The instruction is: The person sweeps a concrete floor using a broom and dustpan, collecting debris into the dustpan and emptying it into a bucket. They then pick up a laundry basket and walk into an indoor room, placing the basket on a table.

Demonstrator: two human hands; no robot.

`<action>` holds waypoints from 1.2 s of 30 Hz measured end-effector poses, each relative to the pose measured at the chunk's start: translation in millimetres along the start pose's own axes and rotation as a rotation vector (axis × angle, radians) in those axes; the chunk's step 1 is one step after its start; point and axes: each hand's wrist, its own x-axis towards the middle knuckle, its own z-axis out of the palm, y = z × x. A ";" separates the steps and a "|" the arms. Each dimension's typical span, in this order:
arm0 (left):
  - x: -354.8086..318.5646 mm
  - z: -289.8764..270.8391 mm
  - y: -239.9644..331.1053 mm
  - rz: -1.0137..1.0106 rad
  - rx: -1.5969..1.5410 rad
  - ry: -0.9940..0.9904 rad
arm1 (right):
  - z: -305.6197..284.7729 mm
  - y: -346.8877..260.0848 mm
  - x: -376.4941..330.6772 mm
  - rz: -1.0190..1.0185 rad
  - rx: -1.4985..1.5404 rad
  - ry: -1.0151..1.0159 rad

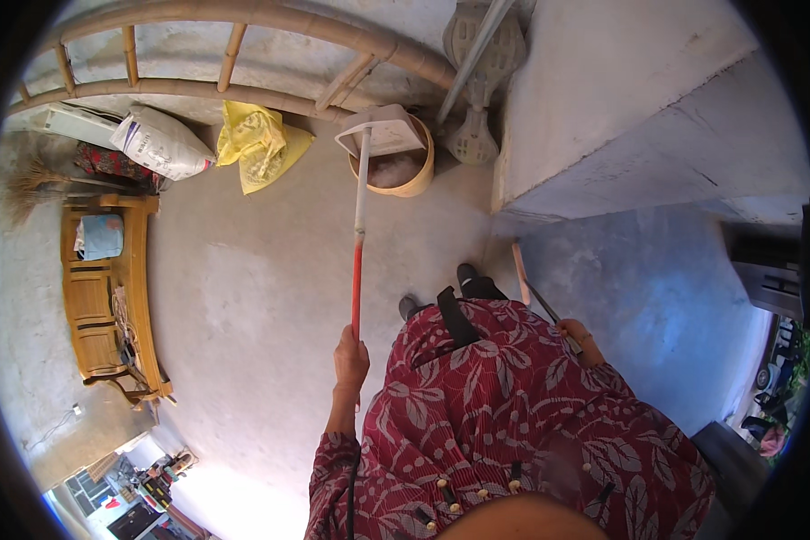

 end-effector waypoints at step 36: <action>-19.8 22.6 20.7 0.118 0.138 -0.001 | -54.6 61.2 53.6 -0.340 -0.698 -0.009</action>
